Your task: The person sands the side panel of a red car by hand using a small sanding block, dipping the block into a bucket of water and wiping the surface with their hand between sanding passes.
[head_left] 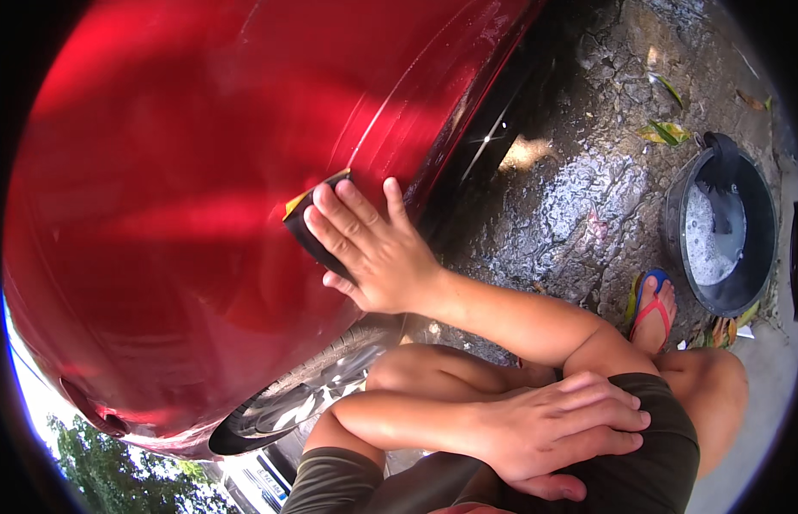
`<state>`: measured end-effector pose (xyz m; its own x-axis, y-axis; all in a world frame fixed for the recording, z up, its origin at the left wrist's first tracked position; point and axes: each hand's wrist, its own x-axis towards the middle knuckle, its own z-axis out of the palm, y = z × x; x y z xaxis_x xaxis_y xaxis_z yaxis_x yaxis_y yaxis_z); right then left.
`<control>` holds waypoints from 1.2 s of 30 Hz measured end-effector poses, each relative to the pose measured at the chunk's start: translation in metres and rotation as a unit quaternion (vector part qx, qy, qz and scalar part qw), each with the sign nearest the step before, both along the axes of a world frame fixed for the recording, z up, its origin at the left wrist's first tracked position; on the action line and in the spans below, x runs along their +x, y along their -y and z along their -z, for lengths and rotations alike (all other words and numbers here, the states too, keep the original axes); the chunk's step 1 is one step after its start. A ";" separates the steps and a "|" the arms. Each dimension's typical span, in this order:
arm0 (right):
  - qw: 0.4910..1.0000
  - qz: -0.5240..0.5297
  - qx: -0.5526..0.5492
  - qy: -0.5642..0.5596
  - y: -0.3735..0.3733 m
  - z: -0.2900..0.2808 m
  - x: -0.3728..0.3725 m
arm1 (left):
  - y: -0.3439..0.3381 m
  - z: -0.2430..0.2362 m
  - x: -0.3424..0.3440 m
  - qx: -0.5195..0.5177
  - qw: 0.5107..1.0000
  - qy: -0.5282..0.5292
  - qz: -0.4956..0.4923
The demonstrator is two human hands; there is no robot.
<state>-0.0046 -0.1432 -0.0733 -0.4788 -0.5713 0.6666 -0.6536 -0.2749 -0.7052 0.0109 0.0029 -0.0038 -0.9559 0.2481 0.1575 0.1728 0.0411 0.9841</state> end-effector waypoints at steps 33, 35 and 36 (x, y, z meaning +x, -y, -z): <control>0.961 0.257 0.043 0.097 0.049 0.021 -0.188 | -0.001 -0.007 -0.013 -0.025 0.997 -0.062 -0.034; 0.990 0.093 -0.043 0.096 0.028 -0.009 -0.086 | 0.006 0.002 -0.008 -0.009 0.999 -0.032 -0.020; 0.998 0.047 -0.045 -0.008 0.014 -0.001 -0.037 | 0.004 0.004 -0.008 0.007 1.000 -0.015 -0.006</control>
